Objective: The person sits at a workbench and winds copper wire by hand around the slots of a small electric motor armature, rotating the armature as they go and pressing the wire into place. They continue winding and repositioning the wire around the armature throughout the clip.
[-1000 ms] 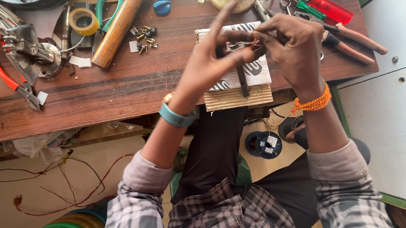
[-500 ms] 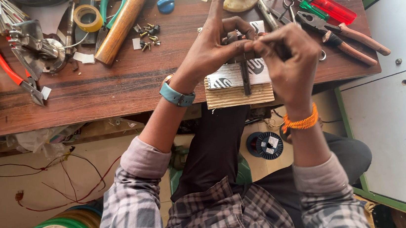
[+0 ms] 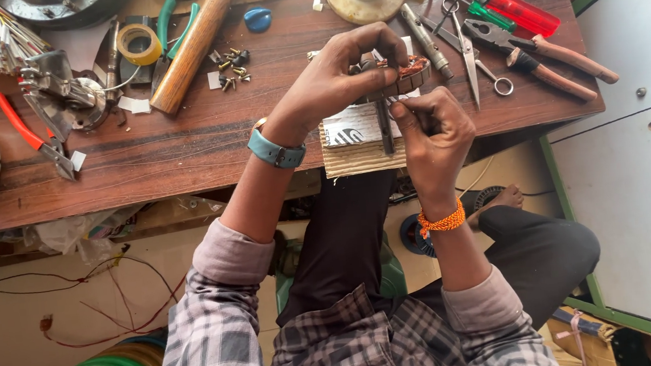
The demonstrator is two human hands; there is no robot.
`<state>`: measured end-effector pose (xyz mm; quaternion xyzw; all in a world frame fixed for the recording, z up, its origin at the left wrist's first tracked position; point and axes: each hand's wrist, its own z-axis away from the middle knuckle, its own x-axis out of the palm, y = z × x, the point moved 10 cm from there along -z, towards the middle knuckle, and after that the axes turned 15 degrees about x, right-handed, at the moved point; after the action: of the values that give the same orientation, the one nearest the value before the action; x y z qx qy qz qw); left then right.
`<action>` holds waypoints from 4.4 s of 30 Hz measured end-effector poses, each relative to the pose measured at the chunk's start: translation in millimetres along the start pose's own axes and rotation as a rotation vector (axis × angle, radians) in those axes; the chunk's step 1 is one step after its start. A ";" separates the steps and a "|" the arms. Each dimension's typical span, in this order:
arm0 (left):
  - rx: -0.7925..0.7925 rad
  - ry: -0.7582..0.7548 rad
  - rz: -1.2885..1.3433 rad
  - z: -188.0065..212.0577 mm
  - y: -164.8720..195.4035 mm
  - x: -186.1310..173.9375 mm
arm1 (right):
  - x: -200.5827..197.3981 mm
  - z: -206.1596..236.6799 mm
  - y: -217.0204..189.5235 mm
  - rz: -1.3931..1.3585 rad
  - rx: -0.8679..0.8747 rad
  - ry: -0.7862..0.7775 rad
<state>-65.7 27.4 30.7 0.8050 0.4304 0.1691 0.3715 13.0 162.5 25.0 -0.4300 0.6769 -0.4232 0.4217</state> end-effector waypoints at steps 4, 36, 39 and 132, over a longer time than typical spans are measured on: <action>-0.086 0.061 0.097 9.9 -2.2 -1.6 | 3.8 2.2 6.1 0.008 -0.009 -0.010; 0.147 0.190 -0.937 27.2 46.7 18.8 | -21.9 -36.6 -32.4 0.266 -0.289 -0.005; 0.114 0.189 -0.929 29.4 43.2 16.7 | -12.4 -40.7 -41.3 0.335 -0.291 -0.037; 0.100 0.092 -0.228 -1.7 12.0 -1.0 | -8.3 -4.3 34.2 0.142 0.107 -0.159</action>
<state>-60.5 23.1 40.8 0.7597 0.5437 0.1410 0.3277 3.5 180.5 -4.1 -0.3900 0.6467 -0.3922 0.5252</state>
